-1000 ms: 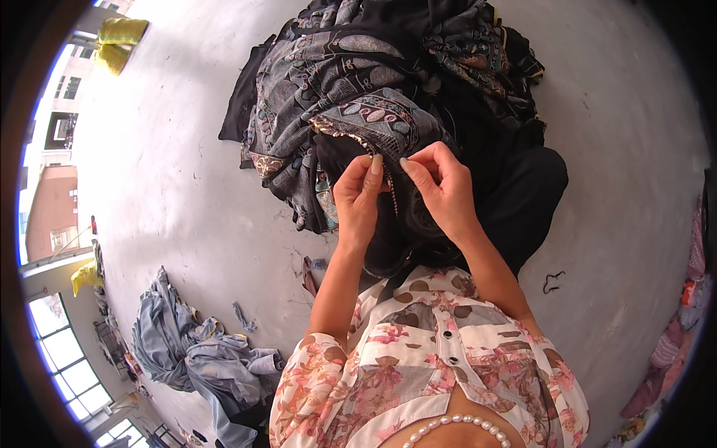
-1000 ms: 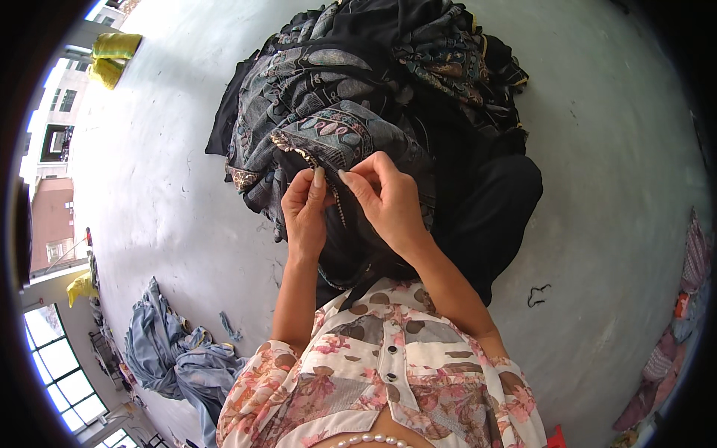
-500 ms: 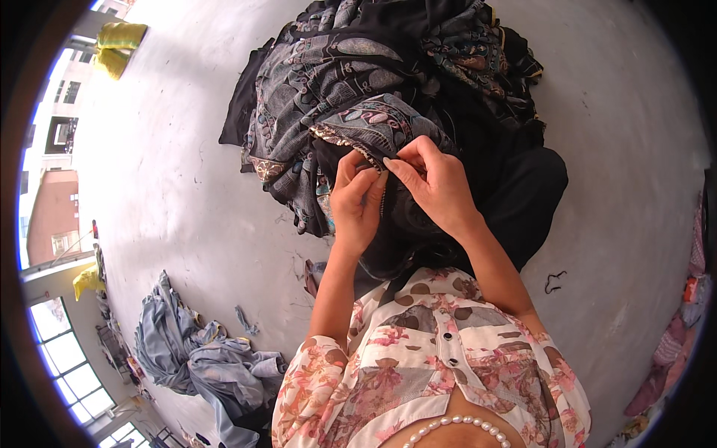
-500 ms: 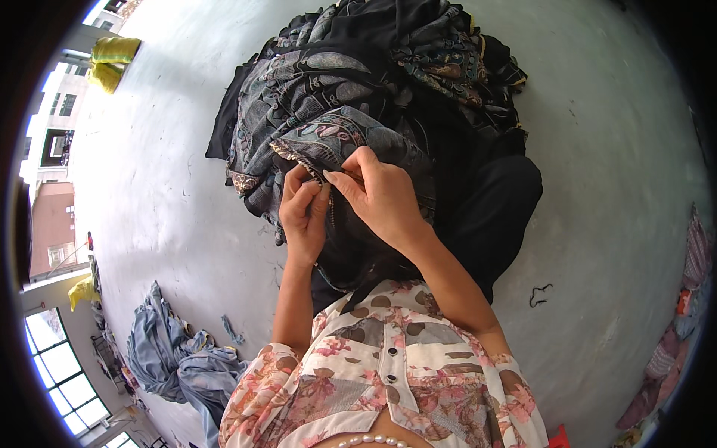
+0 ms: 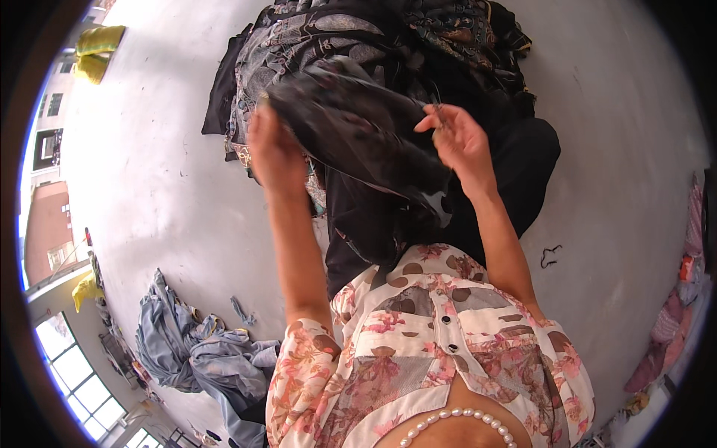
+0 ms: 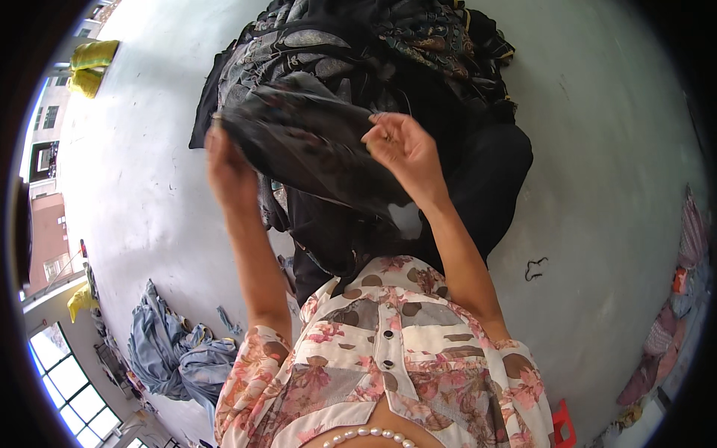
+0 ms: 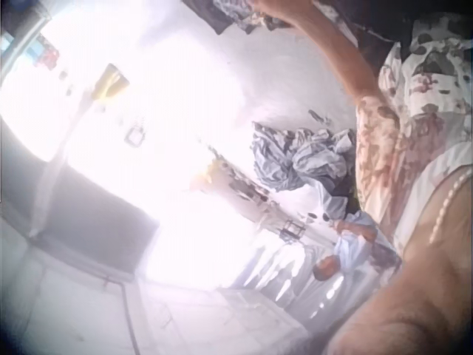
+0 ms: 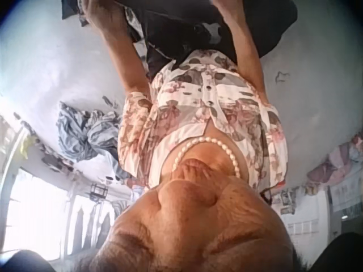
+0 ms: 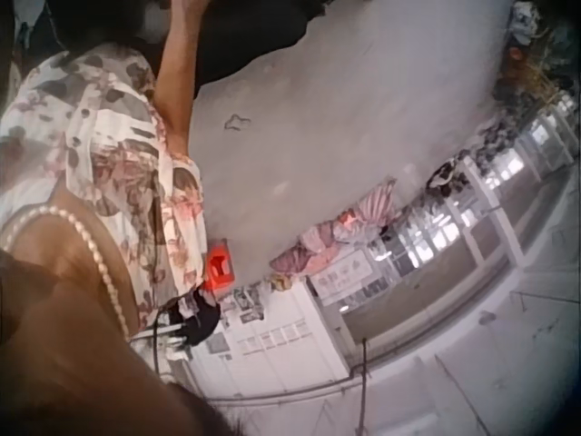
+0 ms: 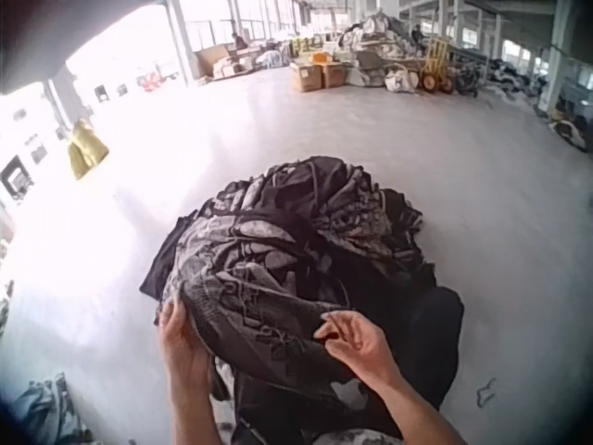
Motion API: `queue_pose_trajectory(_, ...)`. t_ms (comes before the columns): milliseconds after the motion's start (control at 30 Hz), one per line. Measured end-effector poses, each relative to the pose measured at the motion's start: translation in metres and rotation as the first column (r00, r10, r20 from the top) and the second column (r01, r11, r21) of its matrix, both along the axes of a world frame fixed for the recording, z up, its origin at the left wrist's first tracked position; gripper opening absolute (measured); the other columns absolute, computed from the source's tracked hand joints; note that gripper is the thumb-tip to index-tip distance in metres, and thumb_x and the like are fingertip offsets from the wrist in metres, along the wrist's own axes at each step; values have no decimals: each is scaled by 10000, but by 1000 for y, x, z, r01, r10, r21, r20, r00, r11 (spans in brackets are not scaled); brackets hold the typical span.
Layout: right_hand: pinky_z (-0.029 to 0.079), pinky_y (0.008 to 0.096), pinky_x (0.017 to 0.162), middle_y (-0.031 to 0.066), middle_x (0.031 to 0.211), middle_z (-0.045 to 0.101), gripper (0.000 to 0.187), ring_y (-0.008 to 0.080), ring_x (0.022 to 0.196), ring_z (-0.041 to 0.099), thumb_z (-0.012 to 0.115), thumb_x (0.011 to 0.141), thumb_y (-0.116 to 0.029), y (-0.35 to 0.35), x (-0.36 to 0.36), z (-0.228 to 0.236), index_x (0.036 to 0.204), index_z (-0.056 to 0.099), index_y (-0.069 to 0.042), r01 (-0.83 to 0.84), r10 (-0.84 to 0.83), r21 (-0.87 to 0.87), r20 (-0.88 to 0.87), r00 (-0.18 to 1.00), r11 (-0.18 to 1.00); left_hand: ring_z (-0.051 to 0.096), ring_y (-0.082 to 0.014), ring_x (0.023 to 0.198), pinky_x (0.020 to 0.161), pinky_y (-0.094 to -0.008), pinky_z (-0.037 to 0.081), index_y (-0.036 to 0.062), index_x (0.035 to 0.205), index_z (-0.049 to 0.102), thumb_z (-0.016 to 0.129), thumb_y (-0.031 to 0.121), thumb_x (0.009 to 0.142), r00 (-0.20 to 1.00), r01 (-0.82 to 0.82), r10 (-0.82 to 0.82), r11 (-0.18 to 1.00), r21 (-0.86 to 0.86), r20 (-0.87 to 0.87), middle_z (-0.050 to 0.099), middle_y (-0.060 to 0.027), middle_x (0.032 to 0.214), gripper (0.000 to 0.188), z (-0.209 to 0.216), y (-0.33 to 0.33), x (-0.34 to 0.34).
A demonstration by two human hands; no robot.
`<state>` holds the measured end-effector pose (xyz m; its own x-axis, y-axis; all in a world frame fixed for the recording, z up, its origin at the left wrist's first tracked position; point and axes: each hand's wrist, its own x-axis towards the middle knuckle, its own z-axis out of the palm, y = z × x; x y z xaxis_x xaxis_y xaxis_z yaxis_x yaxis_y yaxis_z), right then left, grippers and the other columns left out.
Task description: The person sits on the floor and uses scissors to cut a piece of patterned fabric. They repeatedly adjust and fold the fabric, then make cuts along the edges. The person continues to handle and trim the fabric throughout the clip.
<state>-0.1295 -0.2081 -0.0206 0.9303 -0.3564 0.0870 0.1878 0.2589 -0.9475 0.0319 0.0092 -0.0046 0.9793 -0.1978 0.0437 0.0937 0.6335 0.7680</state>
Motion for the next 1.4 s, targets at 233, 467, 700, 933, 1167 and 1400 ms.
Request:
queue_pose_trajectory(233,475,215,796,71,1024,629,413,93,897,594,711,822,-152,42,-19,-29,1152,546,34,-113,95,-49,-283,954,992,616,-278,917,811,-397,535,14,1105,541,454,266,977,918,-386,361,907,167,164,612,-145,1050,296,62,56,153)
queue_pose_trajectory(467,479,214,792,58,959,647,274,81,894,598,673,853,-143,28,-22,-43,1036,588,42,55,-77,-75,-329,941,996,603,-133,903,709,-259,488,1,1249,502,638,250,881,986,-143,161,634,760,51,628,-93,1072,465,-42,37,41)
queue_pose_trajectory(700,371,150,550,70,1151,590,612,-4,631,369,793,721,-118,29,-45,-50,1229,485,27,-10,-72,-215,-368,927,977,586,-105,903,731,-241,478,11,1094,604,642,150,882,945,-324,234,578,749,229,634,-42,995,256,-53,49,-53)
queue_pose_trajectory(933,409,185,490,3,733,601,261,48,555,516,718,767,-54,47,-45,-75,983,578,-12,-45,1,-90,-434,901,995,461,-318,1238,1018,-437,361,73,1185,585,839,234,602,594,-516,-447,427,743,669,509,-139,1303,656,0,11,-79)
queue_pose_trajectory(1167,268,165,338,-53,630,552,118,3,404,409,674,783,-16,-26,9,48,846,598,-79,-86,151,386,-142,978,919,527,-268,1126,987,-381,386,55,1312,459,771,91,550,498,-169,-776,351,921,387,578,-119,1183,824,29,-68,-56)
queue_pose_trajectory(1400,280,166,383,32,842,670,187,9,476,424,621,873,-186,-36,79,67,996,629,-46,-171,170,-38,-19,985,985,622,-154,763,725,-290,510,-20,1011,621,545,-48,739,985,109,-163,841,530,54,659,-61,864,284,12,-39,31)
